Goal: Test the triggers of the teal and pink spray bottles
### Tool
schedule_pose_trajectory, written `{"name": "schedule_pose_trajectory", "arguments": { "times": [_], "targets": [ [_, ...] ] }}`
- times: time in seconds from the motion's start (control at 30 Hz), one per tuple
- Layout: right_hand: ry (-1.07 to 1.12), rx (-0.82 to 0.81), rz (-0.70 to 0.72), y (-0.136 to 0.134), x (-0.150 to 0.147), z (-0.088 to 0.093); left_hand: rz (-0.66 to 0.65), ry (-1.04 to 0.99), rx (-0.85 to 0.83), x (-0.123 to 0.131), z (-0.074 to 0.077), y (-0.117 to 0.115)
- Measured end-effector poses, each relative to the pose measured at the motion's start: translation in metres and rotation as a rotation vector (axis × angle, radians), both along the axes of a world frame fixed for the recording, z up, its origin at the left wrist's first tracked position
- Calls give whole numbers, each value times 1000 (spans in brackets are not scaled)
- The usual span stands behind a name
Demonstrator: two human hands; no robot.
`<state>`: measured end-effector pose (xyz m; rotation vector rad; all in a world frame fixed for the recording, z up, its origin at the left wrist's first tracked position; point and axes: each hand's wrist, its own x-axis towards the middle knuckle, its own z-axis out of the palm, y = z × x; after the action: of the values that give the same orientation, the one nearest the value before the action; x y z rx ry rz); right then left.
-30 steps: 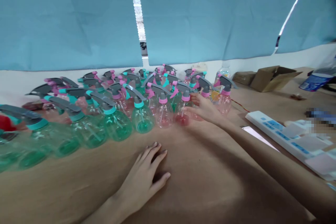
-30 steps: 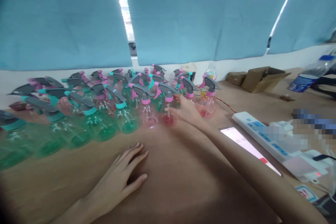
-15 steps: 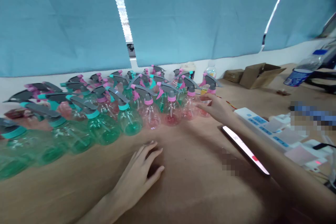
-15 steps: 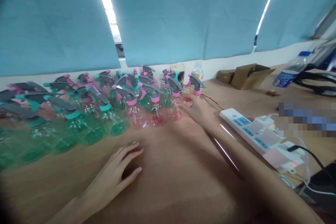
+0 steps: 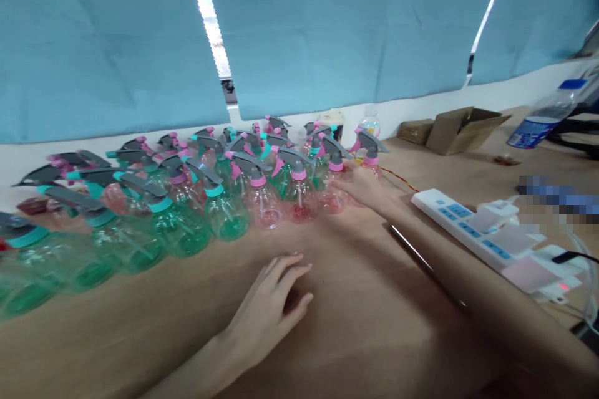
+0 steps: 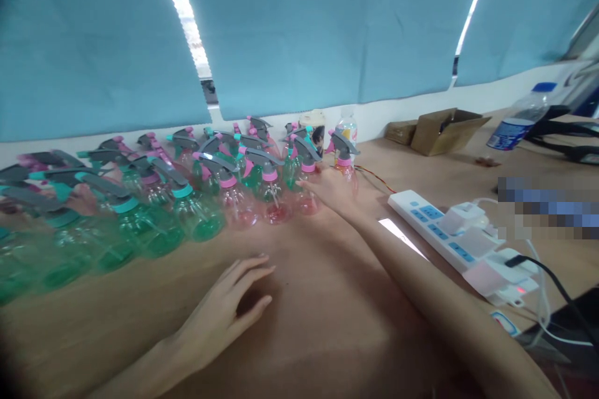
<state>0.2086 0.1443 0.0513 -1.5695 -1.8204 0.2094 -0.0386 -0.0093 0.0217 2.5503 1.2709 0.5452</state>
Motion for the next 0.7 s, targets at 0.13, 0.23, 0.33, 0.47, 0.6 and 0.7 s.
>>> {"name": "schedule_pose_trajectory", "arguments": {
  "times": [0.13, 0.23, 0.33, 0.47, 0.6, 0.7],
  "targets": [
    [-39, -8, -3, -20, 6, 5, 0, -40, -56, 4, 0, -1],
    [-59, -10, 17, -41, 11, 8, 21, -80, -96, 7, 1, -2],
    [-64, 6, 67, -67, 11, 10, 65, -124, -131, 9, 1, -3],
    [-21, 2, 218, -102, 1, 10, 114, -177, -165, 9, -1, -4],
    [59, -28, 323, -129, -21, 8, 141, -225, -212, 6, -3, -9],
    [90, -25, 330, -143, -41, 9, 139, -296, -249, -1, -4, -14]
  ]
}}
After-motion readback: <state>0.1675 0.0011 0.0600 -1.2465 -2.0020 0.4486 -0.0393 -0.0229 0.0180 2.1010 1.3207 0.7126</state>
